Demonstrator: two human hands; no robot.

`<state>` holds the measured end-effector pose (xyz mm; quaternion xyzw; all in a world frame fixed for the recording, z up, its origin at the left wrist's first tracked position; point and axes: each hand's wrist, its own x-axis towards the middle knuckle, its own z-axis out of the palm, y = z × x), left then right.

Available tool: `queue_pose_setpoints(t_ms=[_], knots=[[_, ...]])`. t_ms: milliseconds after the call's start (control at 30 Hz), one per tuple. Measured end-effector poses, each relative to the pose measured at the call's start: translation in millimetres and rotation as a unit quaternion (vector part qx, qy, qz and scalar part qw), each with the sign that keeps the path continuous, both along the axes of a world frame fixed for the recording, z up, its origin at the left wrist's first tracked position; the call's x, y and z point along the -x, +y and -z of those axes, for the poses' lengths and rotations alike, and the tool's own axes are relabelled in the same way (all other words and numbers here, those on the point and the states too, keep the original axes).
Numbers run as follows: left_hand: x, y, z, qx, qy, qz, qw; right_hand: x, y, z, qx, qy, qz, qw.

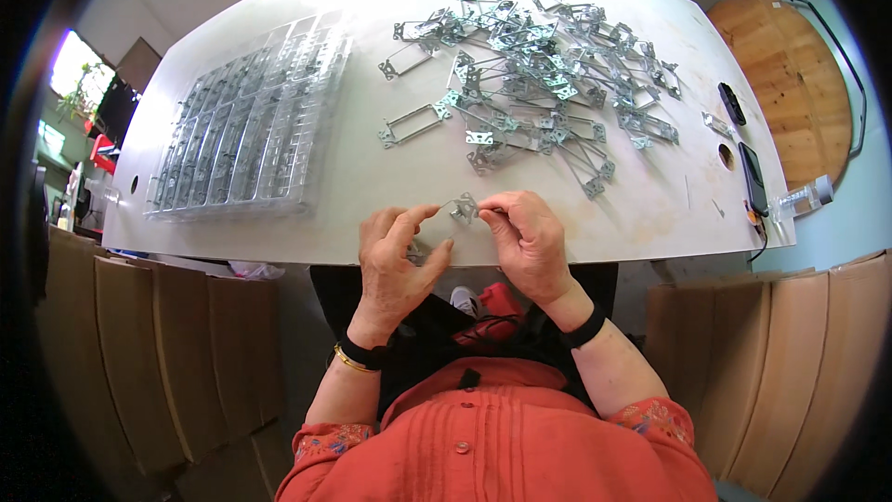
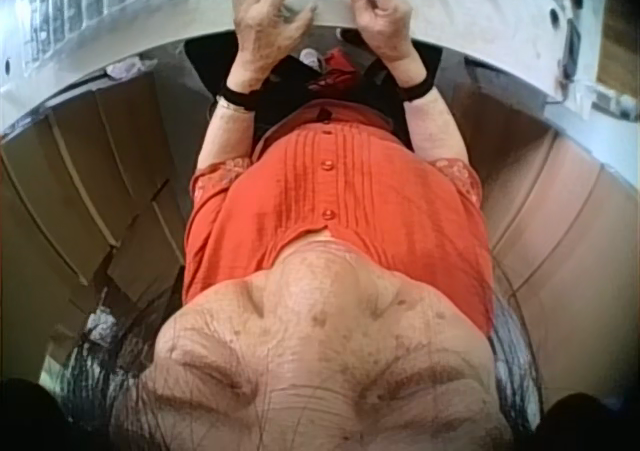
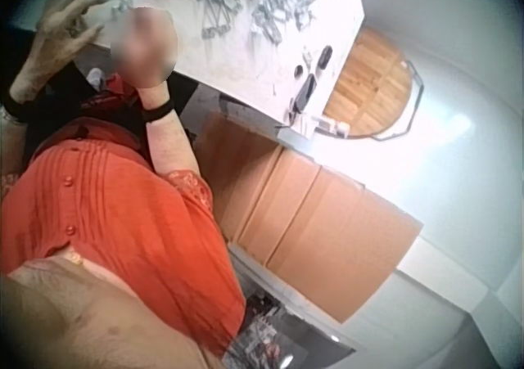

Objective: The person assembles small metal brackets by hand at a white table. They pick up a metal frame and a small metal piece, fit them together, and place the assembled unit into a clear plastic organizer tray. The person repeats this process for multiple units throughout the clip.

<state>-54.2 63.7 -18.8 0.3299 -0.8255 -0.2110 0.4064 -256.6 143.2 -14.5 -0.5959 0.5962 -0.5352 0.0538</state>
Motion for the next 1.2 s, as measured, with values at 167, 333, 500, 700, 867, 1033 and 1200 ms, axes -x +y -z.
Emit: queue_pose_setpoints(t_ms=[167,333,500,700,867,1033,1200], knots=[[-0.3,0.2,-0.9,0.009,-0.001,-0.002,1.000,-1.6,2.1,-0.2,-0.032,-0.023,0.008,0.999],[-0.6,-0.4,-0.3,0.007,-0.004,0.000,1.000,-0.9,-1.1,1.2,-0.002,0.010,0.009,1.000],[-0.6,0.1,-0.3,0.010,-0.004,-0.003,1.000,-1.7,0.4,-0.3,-0.019,0.008,0.016,1.000],[-0.7,-0.5,-0.2,0.009,-0.005,0.000,1.000,-2.1,-1.9,0.6,-0.001,0.023,0.015,1.000],[-0.8,-0.6,-0.8,0.009,-0.008,0.002,1.000,-1.5,-0.8,0.7,-0.017,0.023,0.020,0.999],[-0.6,-1.1,-0.3,0.010,-0.007,0.001,1.000,-1.8,-4.3,2.1,0.015,0.024,0.012,1.000],[-1.4,-1.2,0.6,0.010,-0.005,0.001,1.000,-0.8,0.3,0.3,-0.024,0.026,0.010,0.999]])
